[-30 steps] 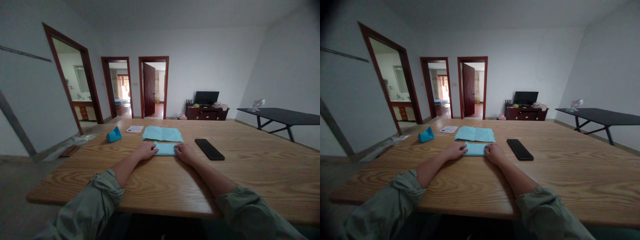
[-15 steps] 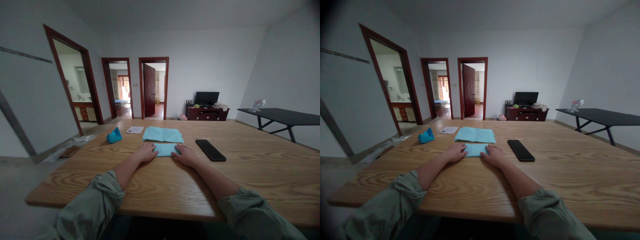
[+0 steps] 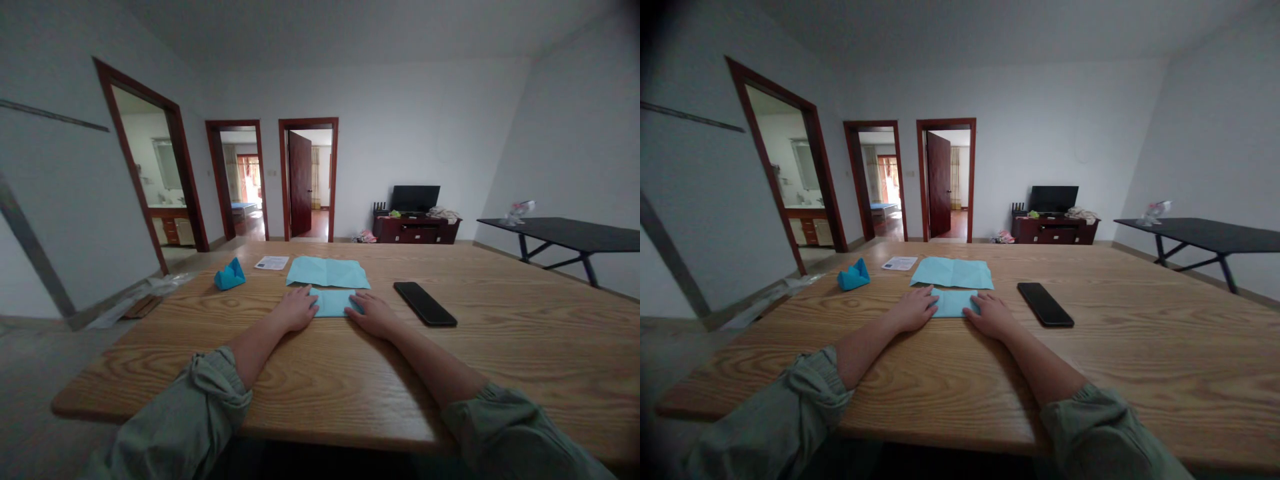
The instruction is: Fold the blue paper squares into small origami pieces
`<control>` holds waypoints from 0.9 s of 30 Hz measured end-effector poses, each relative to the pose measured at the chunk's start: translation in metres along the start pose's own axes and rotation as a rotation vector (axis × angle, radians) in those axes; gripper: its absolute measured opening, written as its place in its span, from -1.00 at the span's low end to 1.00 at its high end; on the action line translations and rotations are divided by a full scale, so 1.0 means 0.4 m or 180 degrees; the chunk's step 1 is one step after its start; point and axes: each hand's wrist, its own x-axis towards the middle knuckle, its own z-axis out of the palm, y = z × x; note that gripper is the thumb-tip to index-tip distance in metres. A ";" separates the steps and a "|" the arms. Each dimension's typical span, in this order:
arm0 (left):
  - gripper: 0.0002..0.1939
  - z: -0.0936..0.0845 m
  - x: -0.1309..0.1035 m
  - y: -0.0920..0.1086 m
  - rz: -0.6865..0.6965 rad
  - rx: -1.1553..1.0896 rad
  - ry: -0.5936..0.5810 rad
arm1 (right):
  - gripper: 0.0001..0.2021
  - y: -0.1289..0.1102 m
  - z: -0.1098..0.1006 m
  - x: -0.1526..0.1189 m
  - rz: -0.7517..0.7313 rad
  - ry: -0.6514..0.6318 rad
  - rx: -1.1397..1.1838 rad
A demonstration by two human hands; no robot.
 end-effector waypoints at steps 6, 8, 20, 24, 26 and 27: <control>-0.51 -0.026 -0.030 0.077 0.0951 -0.0123 -0.0104 | -0.37 0.002 0.006 0.001 0.0001 0.0041 0.0006; -0.47 -0.026 -0.034 0.095 0.1219 -0.0224 -0.0241 | -0.37 0.005 0.006 0.002 -0.0002 0.0030 0.0009; -0.29 -0.010 -0.030 0.102 0.0983 -0.0550 -0.0775 | -0.39 -0.097 0.000 -0.055 -0.0623 -0.0333 -0.0061; -0.18 -0.032 -0.039 0.094 0.0668 -0.0571 -0.1057 | -0.27 -0.103 -0.001 -0.060 -0.0488 -0.0653 0.0051; -0.14 -0.042 -0.041 0.083 0.0445 -0.0517 -0.1138 | -0.23 -0.098 -0.007 -0.058 -0.0352 -0.0707 0.0063; -0.12 -0.043 -0.039 0.075 0.0333 -0.0490 -0.1152 | -0.22 -0.094 -0.010 -0.056 -0.0281 -0.0736 0.0056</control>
